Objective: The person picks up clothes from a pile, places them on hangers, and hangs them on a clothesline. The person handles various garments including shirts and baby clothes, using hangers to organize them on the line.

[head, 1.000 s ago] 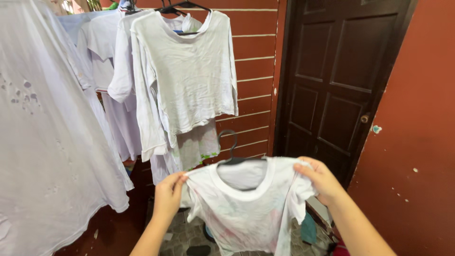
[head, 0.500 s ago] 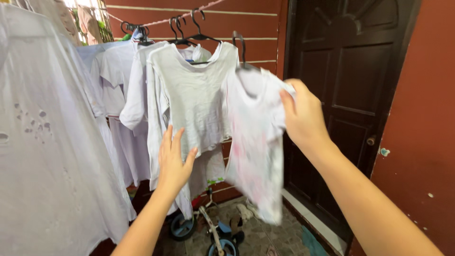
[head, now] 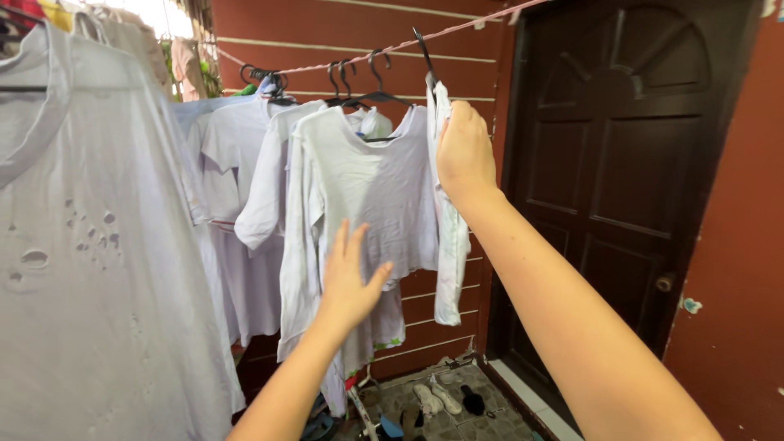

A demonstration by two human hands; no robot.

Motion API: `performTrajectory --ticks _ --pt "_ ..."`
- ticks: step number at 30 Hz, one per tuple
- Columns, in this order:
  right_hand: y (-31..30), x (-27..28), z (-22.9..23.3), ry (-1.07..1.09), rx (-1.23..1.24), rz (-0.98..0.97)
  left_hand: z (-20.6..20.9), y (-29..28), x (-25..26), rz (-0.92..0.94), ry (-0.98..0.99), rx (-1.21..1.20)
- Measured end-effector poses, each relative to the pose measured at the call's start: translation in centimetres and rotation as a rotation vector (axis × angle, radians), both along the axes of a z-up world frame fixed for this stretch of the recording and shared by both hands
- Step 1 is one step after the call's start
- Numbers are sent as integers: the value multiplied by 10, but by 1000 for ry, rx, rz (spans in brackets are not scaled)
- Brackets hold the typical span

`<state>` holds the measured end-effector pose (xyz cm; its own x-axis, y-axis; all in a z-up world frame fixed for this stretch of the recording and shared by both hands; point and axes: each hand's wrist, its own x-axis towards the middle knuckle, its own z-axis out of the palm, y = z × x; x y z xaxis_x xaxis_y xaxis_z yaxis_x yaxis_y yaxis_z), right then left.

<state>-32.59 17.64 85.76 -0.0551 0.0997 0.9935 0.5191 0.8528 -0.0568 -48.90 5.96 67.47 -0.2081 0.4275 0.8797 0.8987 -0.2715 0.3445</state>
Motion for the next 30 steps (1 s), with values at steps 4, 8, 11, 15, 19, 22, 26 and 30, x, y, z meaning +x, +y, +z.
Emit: performTrajectory --ticks 4,8,11,15,19,22,26,30 --pt "15 -22 -10 -109 -240 80 -12 -10 6 -35 -45 -109" --pt "16 -30 -9 -320 -278 160 -17 -4 -1 -37 -55 -139" --pt "8 -27 -7 -440 -416 188 -19 7 -8 12 -45 -183" --pt "-7 -5 -13 -499 -404 234 -27 21 -13 -9 -95 -221" --pt "-23 47 -30 -571 -376 253 -42 36 -10 -14 -142 -183" --pt "-28 96 -50 -594 -451 176 -56 43 14 10 -130 -26" --pt "-25 180 -80 -642 -411 -31 -68 47 79 103 126 164" --pt "-20 271 -118 -636 -545 -246 -83 60 164 -137 281 136"
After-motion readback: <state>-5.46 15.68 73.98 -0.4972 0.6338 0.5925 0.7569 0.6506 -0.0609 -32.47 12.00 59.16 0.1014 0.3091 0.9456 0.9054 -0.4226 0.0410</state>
